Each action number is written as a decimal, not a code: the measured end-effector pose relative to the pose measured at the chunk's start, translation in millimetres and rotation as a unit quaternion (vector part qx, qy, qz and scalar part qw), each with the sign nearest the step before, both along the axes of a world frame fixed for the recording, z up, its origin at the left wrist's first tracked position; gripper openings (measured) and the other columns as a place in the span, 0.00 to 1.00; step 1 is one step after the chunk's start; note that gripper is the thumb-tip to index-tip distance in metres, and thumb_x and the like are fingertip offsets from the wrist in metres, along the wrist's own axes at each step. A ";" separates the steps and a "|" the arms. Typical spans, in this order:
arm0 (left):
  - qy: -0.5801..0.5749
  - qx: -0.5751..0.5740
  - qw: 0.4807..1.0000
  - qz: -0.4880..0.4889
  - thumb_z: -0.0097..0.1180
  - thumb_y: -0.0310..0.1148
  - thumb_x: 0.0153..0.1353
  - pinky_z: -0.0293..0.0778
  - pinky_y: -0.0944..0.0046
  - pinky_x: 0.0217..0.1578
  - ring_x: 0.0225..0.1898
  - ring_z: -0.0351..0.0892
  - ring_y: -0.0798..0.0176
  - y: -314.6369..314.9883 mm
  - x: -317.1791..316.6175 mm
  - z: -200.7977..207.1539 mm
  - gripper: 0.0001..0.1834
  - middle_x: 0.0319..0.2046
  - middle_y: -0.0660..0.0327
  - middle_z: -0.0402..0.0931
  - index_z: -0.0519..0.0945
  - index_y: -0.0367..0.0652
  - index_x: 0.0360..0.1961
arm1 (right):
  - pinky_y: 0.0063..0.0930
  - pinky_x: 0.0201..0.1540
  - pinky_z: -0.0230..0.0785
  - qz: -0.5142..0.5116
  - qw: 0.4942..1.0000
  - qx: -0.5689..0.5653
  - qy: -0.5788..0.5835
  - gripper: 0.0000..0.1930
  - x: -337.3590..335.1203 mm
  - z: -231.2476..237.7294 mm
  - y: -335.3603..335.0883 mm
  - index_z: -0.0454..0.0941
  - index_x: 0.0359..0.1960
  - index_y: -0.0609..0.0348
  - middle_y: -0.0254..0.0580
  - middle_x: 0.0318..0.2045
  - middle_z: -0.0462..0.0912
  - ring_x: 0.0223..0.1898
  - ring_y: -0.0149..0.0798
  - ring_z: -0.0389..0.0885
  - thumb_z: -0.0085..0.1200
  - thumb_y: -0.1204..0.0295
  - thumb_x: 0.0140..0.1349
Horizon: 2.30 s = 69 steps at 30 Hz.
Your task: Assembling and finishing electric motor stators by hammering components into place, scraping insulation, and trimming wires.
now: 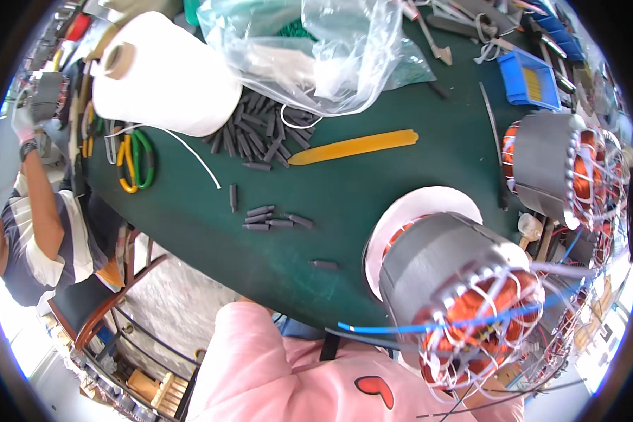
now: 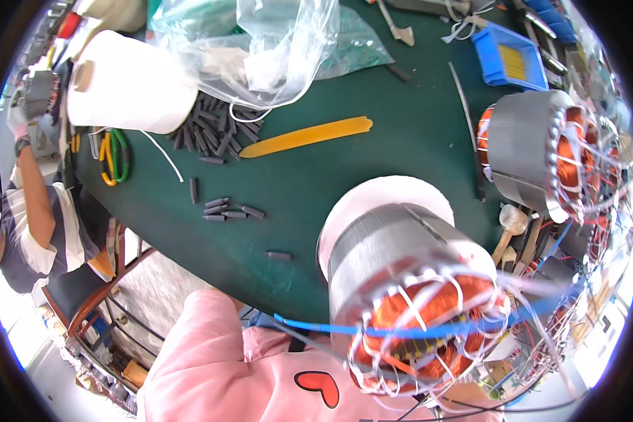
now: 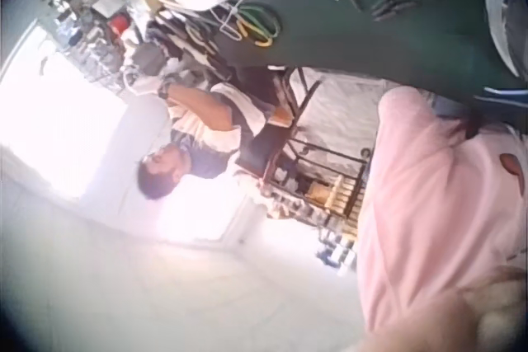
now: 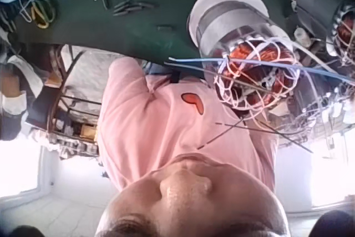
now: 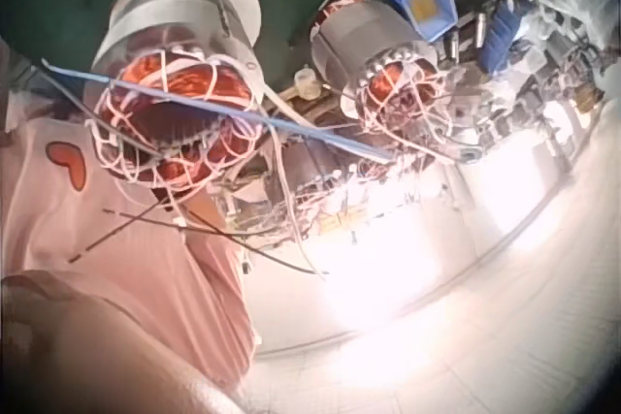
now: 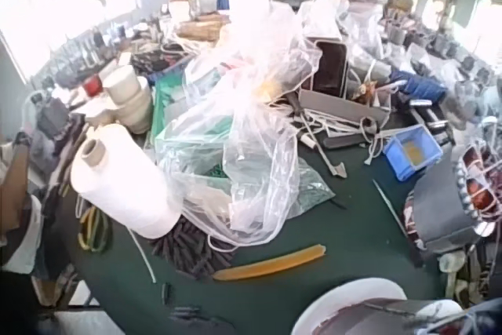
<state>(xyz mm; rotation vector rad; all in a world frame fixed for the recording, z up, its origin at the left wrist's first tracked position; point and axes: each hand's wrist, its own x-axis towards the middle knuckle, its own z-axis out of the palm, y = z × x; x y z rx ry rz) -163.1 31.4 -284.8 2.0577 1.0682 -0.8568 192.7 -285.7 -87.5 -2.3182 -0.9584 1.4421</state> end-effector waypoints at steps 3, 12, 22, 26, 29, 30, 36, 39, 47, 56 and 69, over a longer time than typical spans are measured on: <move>-0.039 0.016 0.999 -0.034 0.54 0.37 0.66 0.73 0.48 0.59 0.59 0.78 0.44 18.0 13.0 37.5 0.25 0.58 0.47 0.78 0.77 0.47 0.63 | 0.45 0.45 0.75 0.032 0.997 0.074 0.019 0.07 -10.8 -30.7 -17.0 0.84 0.39 0.53 0.45 0.38 0.80 0.39 0.51 0.80 0.60 0.74 0.59; -0.324 0.294 0.858 -0.268 0.64 0.34 0.53 0.78 0.52 0.43 0.40 0.81 0.47 34.1 84.7 239.7 0.14 0.48 0.48 0.80 0.85 0.47 0.42 | 0.42 0.39 0.67 0.144 0.830 0.427 -0.328 0.06 -22.1 -19.7 56.3 0.81 0.34 0.51 0.37 0.29 0.77 0.32 0.47 0.76 0.60 0.75 0.55; -0.503 0.415 0.750 -0.112 0.60 0.26 0.59 0.74 0.49 0.44 0.40 0.78 0.45 93.1 118.7 169.3 0.06 0.37 0.54 0.80 0.84 0.43 0.38 | 0.37 0.38 0.73 -0.048 0.819 0.455 -0.347 0.07 -94.9 -9.1 -19.8 0.84 0.38 0.55 0.36 0.29 0.83 0.31 0.43 0.81 0.60 0.78 0.57; -0.502 0.392 0.769 -0.054 0.61 0.25 0.59 0.75 0.51 0.49 0.43 0.80 0.48 98.5 115.1 167.4 0.13 0.42 0.51 0.81 0.83 0.40 0.46 | 0.36 0.36 0.73 -0.087 0.823 0.449 -0.336 0.08 -89.1 -14.3 -26.0 0.84 0.38 0.55 0.37 0.28 0.83 0.30 0.44 0.81 0.59 0.78 0.57; -0.483 0.426 0.765 0.004 0.61 0.25 0.60 0.75 0.54 0.50 0.47 0.80 0.49 57.1 113.6 187.5 0.16 0.46 0.49 0.80 0.81 0.38 0.50 | 0.36 0.36 0.73 -0.068 0.807 0.504 -0.301 0.08 -79.4 -8.8 -14.0 0.84 0.38 0.54 0.37 0.28 0.83 0.30 0.44 0.82 0.59 0.78 0.58; -0.503 0.416 0.757 -0.042 0.61 0.24 0.59 0.75 0.54 0.49 0.48 0.79 0.49 44.0 104.6 189.3 0.18 0.47 0.48 0.79 0.80 0.37 0.52 | 0.36 0.36 0.74 -0.065 0.805 0.513 -0.291 0.08 -75.2 -6.8 -13.1 0.84 0.38 0.54 0.37 0.28 0.84 0.30 0.44 0.82 0.60 0.78 0.58; -0.249 0.105 0.877 -0.396 0.57 0.39 0.64 0.78 0.47 0.45 0.43 0.83 0.47 -42.7 41.3 238.5 0.15 0.43 0.54 0.81 0.81 0.44 0.48 | 0.37 0.37 0.74 -0.063 0.831 0.502 -0.232 0.07 -37.6 -21.6 -22.3 0.84 0.38 0.54 0.37 0.29 0.85 0.31 0.45 0.83 0.59 0.77 0.59; -0.002 -0.010 0.920 -0.392 0.56 0.43 0.64 0.80 0.47 0.46 0.46 0.84 0.47 -52.6 -27.2 251.6 0.19 0.45 0.53 0.82 0.81 0.49 0.54 | 0.37 0.36 0.72 -0.026 0.833 0.499 -0.238 0.08 -31.3 -21.8 -21.5 0.84 0.38 0.53 0.35 0.29 0.84 0.30 0.44 0.81 0.60 0.78 0.57; 0.118 -0.068 0.963 -0.231 0.51 0.44 0.69 0.81 0.52 0.46 0.47 0.85 0.50 -9.0 -119.1 208.8 0.19 0.49 0.52 0.83 0.83 0.46 0.53 | 0.34 0.34 0.72 -0.020 0.801 0.522 -0.291 0.12 -32.7 -35.7 -21.1 0.85 0.40 0.51 0.32 0.30 0.81 0.28 0.38 0.78 0.65 0.75 0.52; 0.148 -0.046 0.982 -0.109 0.50 0.42 0.70 0.80 0.56 0.44 0.45 0.85 0.52 11.8 -85.5 251.3 0.18 0.45 0.54 0.83 0.83 0.46 0.52 | 0.32 0.28 0.69 -0.002 0.796 0.477 -0.372 0.15 -35.5 -38.0 -17.9 0.86 0.37 0.44 0.27 0.27 0.75 0.25 0.35 0.74 0.67 0.74 0.45; 0.196 -0.057 0.970 -0.134 0.47 0.39 0.72 0.79 0.63 0.43 0.42 0.85 0.55 69.3 -130.5 283.1 0.16 0.41 0.56 0.84 0.84 0.45 0.50 | 0.35 0.30 0.70 0.038 0.821 0.441 -0.362 0.14 -36.7 -34.2 -9.5 0.85 0.39 0.45 0.29 0.29 0.77 0.27 0.36 0.76 0.66 0.73 0.48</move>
